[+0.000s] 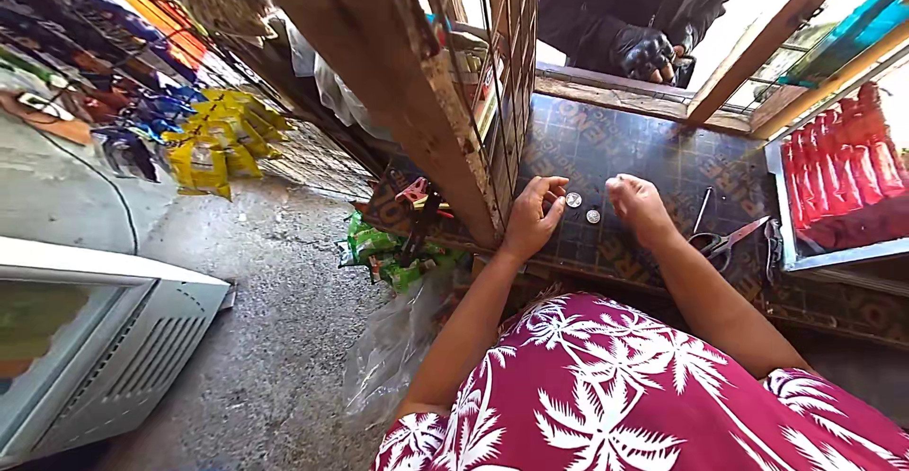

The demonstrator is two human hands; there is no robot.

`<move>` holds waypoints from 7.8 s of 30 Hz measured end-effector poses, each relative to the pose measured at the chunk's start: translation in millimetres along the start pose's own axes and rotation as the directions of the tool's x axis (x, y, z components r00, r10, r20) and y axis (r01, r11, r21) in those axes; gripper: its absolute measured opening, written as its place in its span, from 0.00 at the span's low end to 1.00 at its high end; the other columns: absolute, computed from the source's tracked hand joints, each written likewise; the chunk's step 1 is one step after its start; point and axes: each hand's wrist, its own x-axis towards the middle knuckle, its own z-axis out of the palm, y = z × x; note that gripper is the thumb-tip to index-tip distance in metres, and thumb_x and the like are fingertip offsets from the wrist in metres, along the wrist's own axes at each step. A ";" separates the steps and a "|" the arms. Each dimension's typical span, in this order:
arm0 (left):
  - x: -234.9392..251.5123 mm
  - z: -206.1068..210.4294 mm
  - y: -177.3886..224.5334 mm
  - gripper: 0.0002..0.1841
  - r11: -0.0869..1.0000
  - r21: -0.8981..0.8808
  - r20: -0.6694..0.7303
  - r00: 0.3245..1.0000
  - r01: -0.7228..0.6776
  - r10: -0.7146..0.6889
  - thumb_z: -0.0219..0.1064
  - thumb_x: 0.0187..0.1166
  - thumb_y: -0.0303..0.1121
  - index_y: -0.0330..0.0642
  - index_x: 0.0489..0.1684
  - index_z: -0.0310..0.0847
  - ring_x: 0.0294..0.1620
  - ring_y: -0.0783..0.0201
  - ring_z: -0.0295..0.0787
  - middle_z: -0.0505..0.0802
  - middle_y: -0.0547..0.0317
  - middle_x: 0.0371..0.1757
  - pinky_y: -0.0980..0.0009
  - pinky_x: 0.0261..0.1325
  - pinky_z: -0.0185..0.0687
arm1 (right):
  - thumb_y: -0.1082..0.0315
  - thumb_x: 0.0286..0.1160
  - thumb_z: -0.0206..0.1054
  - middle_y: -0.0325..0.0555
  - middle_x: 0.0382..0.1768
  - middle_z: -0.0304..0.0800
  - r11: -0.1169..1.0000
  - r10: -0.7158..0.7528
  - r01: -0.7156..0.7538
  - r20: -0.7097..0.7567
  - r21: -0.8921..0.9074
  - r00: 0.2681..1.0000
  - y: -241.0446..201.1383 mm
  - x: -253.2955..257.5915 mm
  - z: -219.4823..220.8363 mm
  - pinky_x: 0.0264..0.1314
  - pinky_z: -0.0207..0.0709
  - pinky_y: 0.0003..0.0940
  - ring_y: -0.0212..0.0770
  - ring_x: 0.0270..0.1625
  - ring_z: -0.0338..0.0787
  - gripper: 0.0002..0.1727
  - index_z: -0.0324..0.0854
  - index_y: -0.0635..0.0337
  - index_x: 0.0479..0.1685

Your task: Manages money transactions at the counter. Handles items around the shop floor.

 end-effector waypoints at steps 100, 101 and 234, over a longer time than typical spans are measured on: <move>14.3 40.3 26.5 0.06 0.541 0.796 0.140 0.953 -0.271 0.270 0.69 0.78 0.27 0.46 0.39 0.92 0.60 0.50 0.87 0.94 0.54 0.47 0.54 0.68 0.73 | 0.71 0.79 0.68 0.72 0.56 0.86 0.568 0.013 0.077 0.103 -0.819 0.995 -2.7 71.6 -99.2 0.71 0.73 0.65 0.69 0.64 0.85 0.15 0.84 0.72 0.58; 13.1 41.4 24.4 0.05 0.551 0.787 0.143 0.951 -0.277 0.274 0.69 0.77 0.27 0.45 0.39 0.93 0.62 0.50 0.86 0.94 0.53 0.53 0.54 0.68 0.74 | 0.72 0.78 0.68 0.72 0.57 0.85 0.574 -0.004 0.091 0.108 -0.814 0.994 -5.0 72.4 -97.8 0.72 0.73 0.63 0.69 0.65 0.85 0.15 0.84 0.73 0.59; -1049.4 -249.7 283.3 0.15 0.618 0.096 0.837 0.273 0.780 -0.475 0.48 0.90 0.26 0.28 0.69 0.67 0.42 0.67 0.89 0.88 0.51 0.47 0.67 0.48 0.87 | 0.69 0.84 0.64 0.60 0.57 0.89 0.818 0.275 -0.570 -0.818 -0.077 0.505 -12.2 -1215.5 598.3 0.62 0.82 0.55 0.55 0.54 0.90 0.12 0.90 0.66 0.54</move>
